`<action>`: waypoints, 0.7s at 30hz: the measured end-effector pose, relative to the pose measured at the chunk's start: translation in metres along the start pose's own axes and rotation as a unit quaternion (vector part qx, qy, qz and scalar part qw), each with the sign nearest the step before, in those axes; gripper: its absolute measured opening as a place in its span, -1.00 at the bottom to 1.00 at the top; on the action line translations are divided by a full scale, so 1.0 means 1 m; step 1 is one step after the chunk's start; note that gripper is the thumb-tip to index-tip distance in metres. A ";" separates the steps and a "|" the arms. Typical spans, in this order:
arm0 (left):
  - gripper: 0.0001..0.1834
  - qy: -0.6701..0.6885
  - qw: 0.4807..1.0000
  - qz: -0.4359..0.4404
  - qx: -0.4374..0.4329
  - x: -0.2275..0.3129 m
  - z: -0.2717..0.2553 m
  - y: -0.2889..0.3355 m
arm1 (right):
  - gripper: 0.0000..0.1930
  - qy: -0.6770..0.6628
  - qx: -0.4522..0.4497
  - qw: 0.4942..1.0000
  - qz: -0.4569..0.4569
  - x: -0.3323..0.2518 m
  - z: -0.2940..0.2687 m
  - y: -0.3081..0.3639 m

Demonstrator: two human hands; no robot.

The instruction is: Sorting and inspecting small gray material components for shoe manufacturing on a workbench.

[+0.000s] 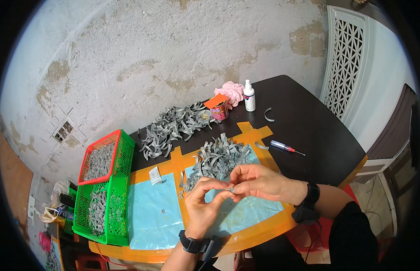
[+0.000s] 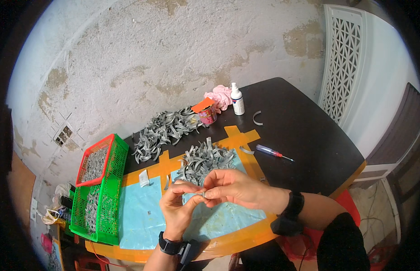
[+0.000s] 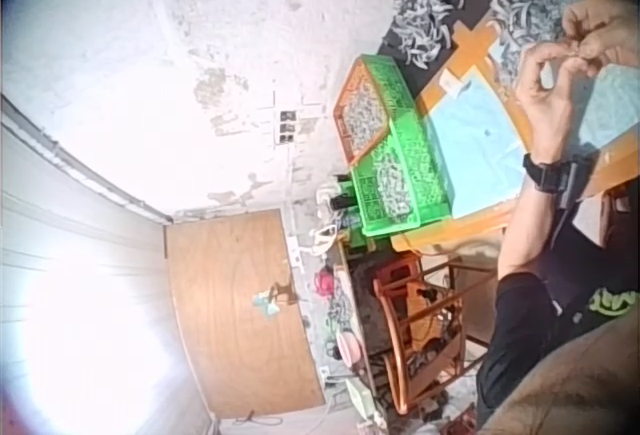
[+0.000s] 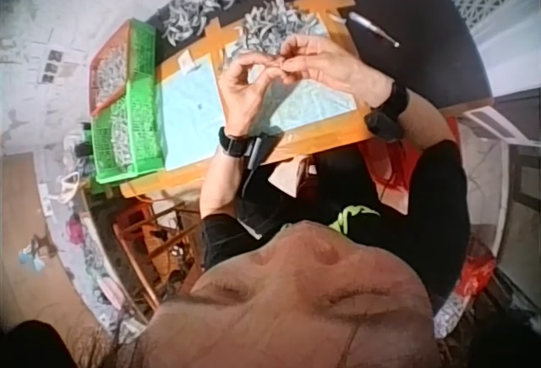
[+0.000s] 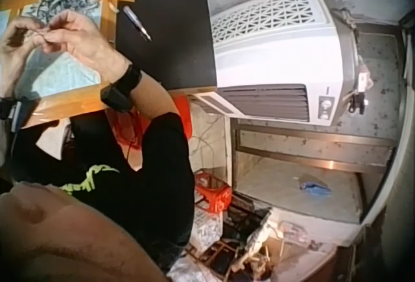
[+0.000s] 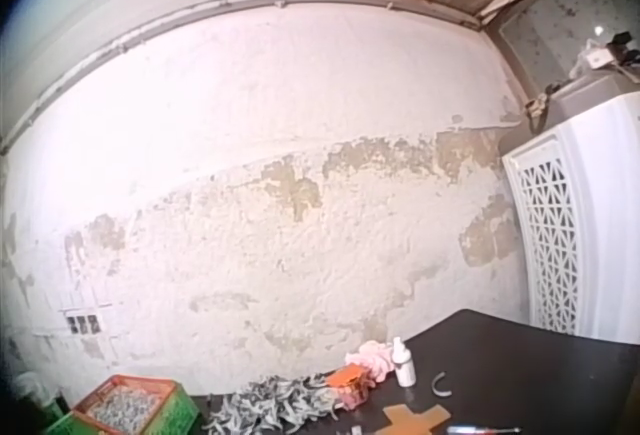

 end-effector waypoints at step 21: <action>-0.79 -0.023 0.999 -0.025 -0.007 0.002 0.002 -0.001 | -0.79 0.030 0.020 0.998 -0.059 -0.001 -0.008 -0.001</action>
Point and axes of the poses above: each hand's wrist, its own y-axis away from the middle knuckle, its own z-axis out of the palm, x = y × z, the point moved 3 cm from there along -y, towards the middle knuckle, and after that the axes turned 10 degrees about z, right-handed, at the moved point
